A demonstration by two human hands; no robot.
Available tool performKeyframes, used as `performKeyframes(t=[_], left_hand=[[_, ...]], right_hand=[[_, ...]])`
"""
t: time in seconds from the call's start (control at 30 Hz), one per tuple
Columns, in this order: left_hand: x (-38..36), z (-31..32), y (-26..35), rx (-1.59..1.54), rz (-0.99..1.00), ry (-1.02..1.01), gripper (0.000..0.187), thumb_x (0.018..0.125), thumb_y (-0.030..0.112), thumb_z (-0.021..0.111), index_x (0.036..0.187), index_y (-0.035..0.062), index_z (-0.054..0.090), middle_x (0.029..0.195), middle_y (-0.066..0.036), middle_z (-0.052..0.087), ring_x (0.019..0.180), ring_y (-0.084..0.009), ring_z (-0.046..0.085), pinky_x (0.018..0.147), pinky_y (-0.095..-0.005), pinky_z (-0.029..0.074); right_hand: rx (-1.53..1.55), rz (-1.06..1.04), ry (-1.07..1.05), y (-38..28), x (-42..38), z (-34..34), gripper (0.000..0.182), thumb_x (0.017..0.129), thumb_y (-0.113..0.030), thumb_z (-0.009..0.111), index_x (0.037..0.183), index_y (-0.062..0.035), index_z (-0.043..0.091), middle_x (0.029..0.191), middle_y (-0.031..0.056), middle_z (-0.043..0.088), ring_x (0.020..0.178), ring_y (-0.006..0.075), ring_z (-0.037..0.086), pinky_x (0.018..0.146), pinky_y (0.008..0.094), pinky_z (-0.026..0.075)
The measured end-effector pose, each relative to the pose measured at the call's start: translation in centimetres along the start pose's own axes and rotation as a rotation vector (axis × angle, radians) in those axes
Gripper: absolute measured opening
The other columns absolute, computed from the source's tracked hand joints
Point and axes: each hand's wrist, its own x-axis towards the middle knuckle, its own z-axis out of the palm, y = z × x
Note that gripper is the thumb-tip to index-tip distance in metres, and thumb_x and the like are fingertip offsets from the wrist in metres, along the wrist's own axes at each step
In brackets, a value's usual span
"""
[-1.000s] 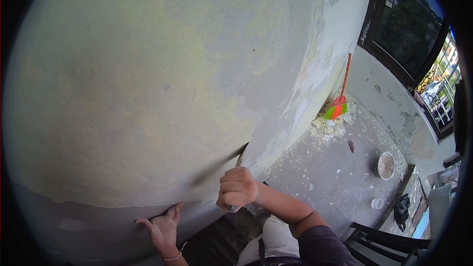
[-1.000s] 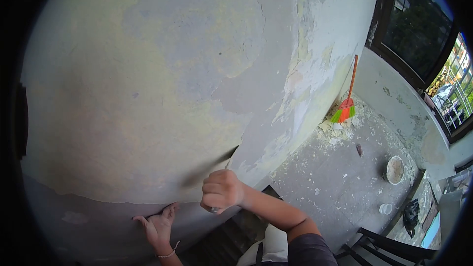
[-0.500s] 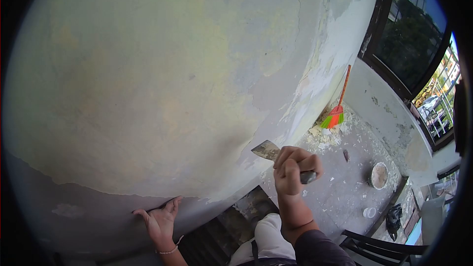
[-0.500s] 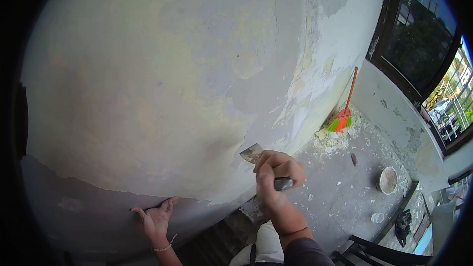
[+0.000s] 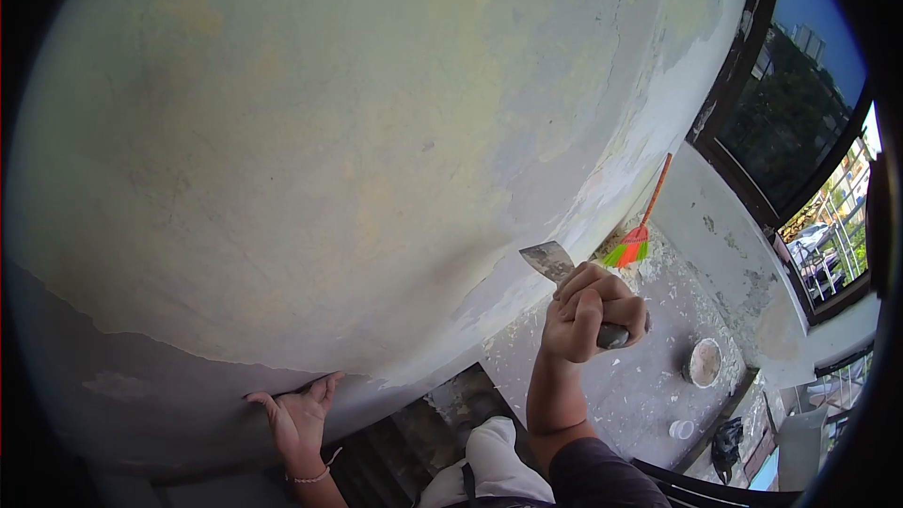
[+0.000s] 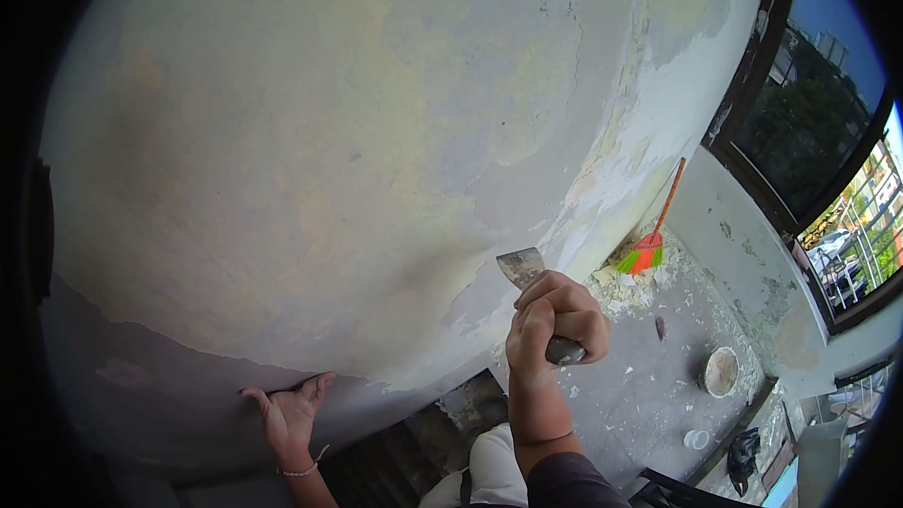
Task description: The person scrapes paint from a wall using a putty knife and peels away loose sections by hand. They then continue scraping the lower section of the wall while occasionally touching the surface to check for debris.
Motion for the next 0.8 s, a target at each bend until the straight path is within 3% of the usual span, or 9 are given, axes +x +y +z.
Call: performKeyframes(t=[0.07, 0.13, 0.23, 0.33, 0.4, 0.53, 0.57, 0.67, 0.8], left_hand=[[-0.2, -0.6, 0.4, -0.157, -0.054, 0.07, 0.123, 0.077, 0.073, 0.065, 0.159, 0.0048, 0.003, 0.165, -0.022, -0.002, 0.146, -0.0549, 0.013, 0.114, -0.0611, 0.03], [-0.9, -0.2, -0.2, -0.046, -0.029, 0.044, 0.125, 0.079, 0.073, 0.064, 0.158, 0.0024, -0.001, 0.162, -0.029, -0.002, 0.143, -0.0579, 0.014, 0.112, -0.0585, 0.034], [0.1, 0.2, -0.3, 0.045, 0.017, -0.012, 0.126, 0.079, 0.073, 0.065, 0.158, 0.0006, -0.003, 0.16, -0.033, -0.002, 0.141, -0.0597, 0.016, 0.11, -0.0571, 0.037], [-0.1, 0.1, 0.0, 0.076, 0.022, 0.014, 0.127, 0.079, 0.072, 0.065, 0.157, -0.0006, -0.003, 0.16, -0.035, -0.002, 0.141, -0.0603, 0.017, 0.111, -0.0568, 0.037], [-0.3, -0.1, -0.1, 0.039, 0.002, 0.028, 0.127, 0.079, 0.072, 0.065, 0.157, -0.0015, -0.003, 0.16, -0.035, -0.002, 0.141, -0.0604, 0.017, 0.111, -0.0567, 0.037], [-0.3, 0.7, -0.1, 0.117, 0.024, -0.021, 0.128, 0.08, 0.072, 0.064, 0.155, -0.0051, -0.004, 0.158, -0.038, -0.003, 0.142, -0.0602, 0.016, 0.11, -0.0565, 0.037], [-0.3, 1.1, -0.3, 0.185, 0.055, -0.042, 0.128, 0.08, 0.072, 0.064, 0.155, -0.0064, -0.004, 0.157, -0.039, -0.003, 0.142, -0.0601, 0.015, 0.11, -0.0564, 0.037], [-0.3, 0.3, 0.0, 0.021, -0.014, 0.018, 0.128, 0.08, 0.072, 0.064, 0.155, -0.0062, -0.004, 0.157, -0.039, -0.002, 0.142, -0.0592, 0.015, 0.111, -0.0563, 0.037], [0.5, -0.1, 0.0, 0.02, -0.024, -0.043, 0.128, 0.08, 0.073, 0.064, 0.155, -0.0056, -0.004, 0.157, -0.039, -0.002, 0.141, -0.0586, 0.016, 0.112, -0.0562, 0.035]], right_hand=[[-0.239, -0.039, -0.101, 3.3, -1.3, -0.2, 0.028, 0.074, 0.013, 0.052, 0.068, -0.0055, 0.032, 0.05, 0.0058, 0.043, 0.041, 0.0097, 0.035, 0.04, 0.0268, 0.035], [-0.631, 0.023, -0.307, 4.9, -2.6, -1.6, 0.029, 0.072, 0.013, 0.052, 0.068, -0.0058, 0.031, 0.051, 0.0062, 0.044, 0.041, 0.0111, 0.037, 0.04, 0.0279, 0.036], [-0.184, 0.022, 0.034, 2.1, -1.6, -1.6, 0.026, 0.076, 0.013, 0.048, 0.07, -0.0055, 0.03, 0.052, 0.0046, 0.042, 0.042, 0.0113, 0.042, 0.038, 0.0276, 0.037], [-0.012, -0.01, 0.059, 1.2, -1.1, -0.2, 0.026, 0.078, 0.014, 0.045, 0.072, -0.0059, 0.031, 0.054, 0.005, 0.042, 0.041, 0.0133, 0.046, 0.038, 0.0283, 0.04], [-0.227, 0.019, -0.102, 1.9, -1.8, -0.4, 0.028, 0.077, 0.016, 0.046, 0.074, -0.0064, 0.03, 0.054, 0.0033, 0.042, 0.042, 0.0132, 0.046, 0.038, 0.0285, 0.039], [-0.054, -0.054, 0.007, 0.1, -0.4, 0.1, 0.028, 0.078, 0.014, 0.05, 0.072, -0.0072, 0.033, 0.053, 0.0037, 0.044, 0.043, 0.0141, 0.049, 0.039, 0.0273, 0.039], [-0.026, -0.131, -0.017, -0.2, 0.0, 0.2, 0.027, 0.075, 0.014, 0.042, 0.07, -0.0085, 0.029, 0.05, 0.002, 0.034, 0.036, 0.0098, 0.034, 0.033, 0.0277, 0.032], [-0.313, -0.038, -0.097, 2.9, -1.8, 0.6, 0.024, 0.075, 0.012, 0.039, 0.069, -0.0091, 0.029, 0.049, 0.0015, 0.033, 0.035, 0.0087, 0.031, 0.032, 0.0276, 0.03], [-0.09, -0.043, 0.045, 0.5, 0.6, 0.7, 0.029, 0.074, 0.016, 0.041, 0.069, -0.0097, 0.027, 0.049, 0.0004, 0.034, 0.035, 0.0096, 0.031, 0.033, 0.0272, 0.029]])
